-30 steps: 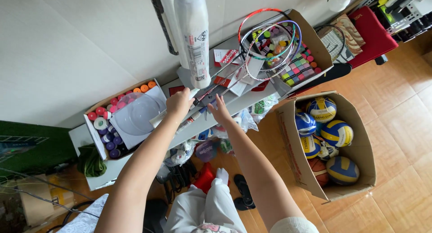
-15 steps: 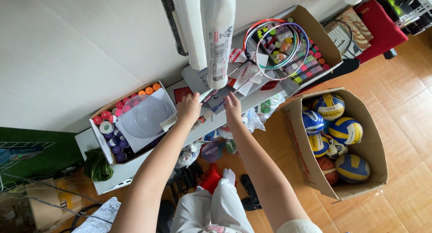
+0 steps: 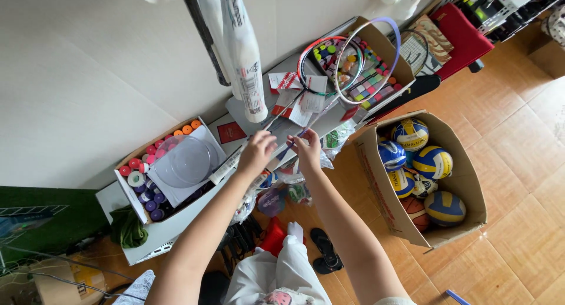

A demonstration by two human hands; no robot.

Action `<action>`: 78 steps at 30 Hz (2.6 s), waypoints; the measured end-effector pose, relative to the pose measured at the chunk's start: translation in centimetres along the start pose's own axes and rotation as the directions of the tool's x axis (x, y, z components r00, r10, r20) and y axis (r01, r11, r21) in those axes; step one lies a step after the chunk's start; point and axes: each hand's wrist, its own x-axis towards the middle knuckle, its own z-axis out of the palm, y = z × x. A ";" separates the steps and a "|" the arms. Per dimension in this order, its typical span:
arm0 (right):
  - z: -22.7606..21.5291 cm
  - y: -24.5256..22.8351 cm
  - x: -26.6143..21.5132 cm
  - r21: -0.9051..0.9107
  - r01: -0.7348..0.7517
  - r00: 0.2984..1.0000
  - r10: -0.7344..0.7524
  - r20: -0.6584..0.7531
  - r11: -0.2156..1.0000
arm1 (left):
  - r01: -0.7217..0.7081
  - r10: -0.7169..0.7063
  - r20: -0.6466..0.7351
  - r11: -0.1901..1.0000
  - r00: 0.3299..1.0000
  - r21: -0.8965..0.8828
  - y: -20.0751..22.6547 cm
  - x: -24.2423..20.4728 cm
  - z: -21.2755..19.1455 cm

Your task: The person wipes down several badminton rackets with a cloth and hangs them on a wall rack, then finishes by wiping a racket frame.

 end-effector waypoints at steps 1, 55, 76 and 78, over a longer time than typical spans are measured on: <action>0.1 -1.1 -0.9 -0.035 0.027 1.000 -0.028 -0.003 0.999 | 0.028 -0.027 0.103 1.000 0.994 -0.013 1.2 -0.4 -0.3; 18.6 -21.1 -26.8 -0.199 0.926 0.377 -0.772 0.512 0.321 | 0.109 -0.294 -0.394 0.897 0.871 -0.428 19.2 -13.2 -24.5; 40.1 -41.4 -31.4 0.110 0.961 -0.275 -0.815 0.510 -0.256 | -0.067 -0.123 -0.823 0.979 0.554 -0.192 26.5 -16.4 -48.1; 41.5 -42.5 -32.5 0.145 0.953 -0.302 -0.802 0.515 -0.265 | -0.043 -0.088 -0.831 0.990 0.550 -0.134 27.1 -15.8 -49.5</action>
